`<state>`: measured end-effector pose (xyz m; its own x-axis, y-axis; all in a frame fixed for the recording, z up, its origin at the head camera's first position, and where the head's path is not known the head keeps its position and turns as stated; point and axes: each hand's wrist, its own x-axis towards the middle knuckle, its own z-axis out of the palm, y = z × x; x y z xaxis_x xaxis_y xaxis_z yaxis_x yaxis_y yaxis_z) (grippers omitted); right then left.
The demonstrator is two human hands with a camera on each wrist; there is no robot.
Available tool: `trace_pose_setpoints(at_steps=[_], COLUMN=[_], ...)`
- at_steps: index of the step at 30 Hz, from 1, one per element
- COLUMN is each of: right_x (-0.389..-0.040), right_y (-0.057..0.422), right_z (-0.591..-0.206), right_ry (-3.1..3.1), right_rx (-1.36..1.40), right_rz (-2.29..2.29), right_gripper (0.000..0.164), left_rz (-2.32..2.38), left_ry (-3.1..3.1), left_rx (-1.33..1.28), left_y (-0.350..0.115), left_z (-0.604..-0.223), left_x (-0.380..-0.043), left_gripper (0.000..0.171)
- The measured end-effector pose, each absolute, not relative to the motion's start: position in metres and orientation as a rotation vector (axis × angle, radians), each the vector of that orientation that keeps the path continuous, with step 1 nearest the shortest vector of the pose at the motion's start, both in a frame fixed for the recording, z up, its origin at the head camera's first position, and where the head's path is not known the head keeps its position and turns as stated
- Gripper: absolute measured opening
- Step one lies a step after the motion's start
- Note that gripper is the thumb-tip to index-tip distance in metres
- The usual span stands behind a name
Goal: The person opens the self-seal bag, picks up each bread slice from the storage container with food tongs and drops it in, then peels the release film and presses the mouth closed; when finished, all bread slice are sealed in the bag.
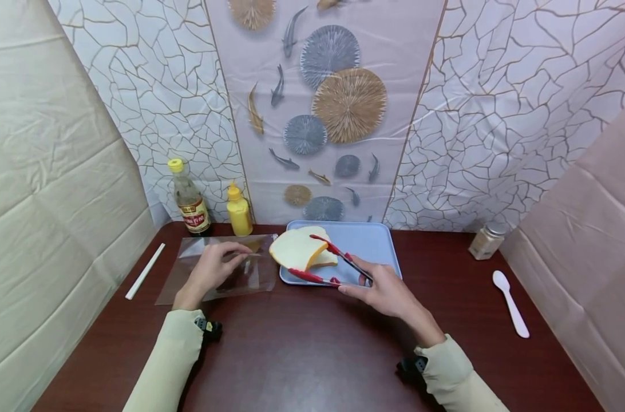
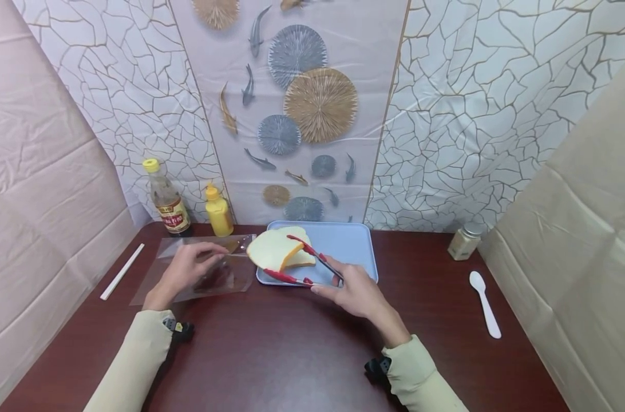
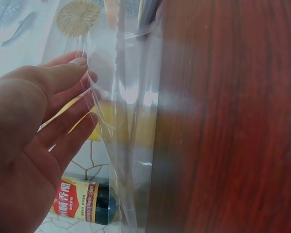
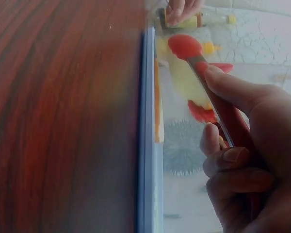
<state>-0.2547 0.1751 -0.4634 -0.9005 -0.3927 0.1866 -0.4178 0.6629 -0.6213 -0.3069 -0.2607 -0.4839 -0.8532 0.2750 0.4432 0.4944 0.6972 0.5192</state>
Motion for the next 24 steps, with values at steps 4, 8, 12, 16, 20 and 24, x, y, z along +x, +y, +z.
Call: trace_pose_setpoints(at_steps=[4, 8, 12, 16, 20, 24], right_x=[-0.253, -0.252, -0.253, -0.258, -0.265, -0.271], right_y=[0.170, 0.165, 0.160, 0.156, 0.151, 0.144], right_z=[-0.465, -0.468, -0.472, -0.476, -0.479, -0.481], right_ry=[-2.880, -2.866, -2.839, -2.841, -2.830, -2.819], right_rx=[0.725, 0.782, 0.842, 0.857, 0.855, 0.853], right_rz=[1.076, 1.090, 1.106, 1.146, 1.179, 1.201], right_gripper=[0.081, 0.079, 0.077, 0.077, 0.077, 0.075], left_rz=[-0.915, -0.906, -0.903, -0.918, -0.933, -0.945], left_ry=[-2.584, -2.592, -2.602, -2.614, -2.606, -2.584], left_rx=[-0.565, -0.538, -0.525, -0.520, -0.522, -0.524], left_y=[-0.262, -0.263, -0.262, -0.261, -0.261, -0.262], left_z=[-0.484, -0.484, -0.484, -0.484, -0.486, -0.486], left_x=[-0.307, -0.306, -0.306, -0.307, -0.308, -0.307], left_gripper=[0.013, 0.012, 0.011, 0.011, 0.011, 0.010])
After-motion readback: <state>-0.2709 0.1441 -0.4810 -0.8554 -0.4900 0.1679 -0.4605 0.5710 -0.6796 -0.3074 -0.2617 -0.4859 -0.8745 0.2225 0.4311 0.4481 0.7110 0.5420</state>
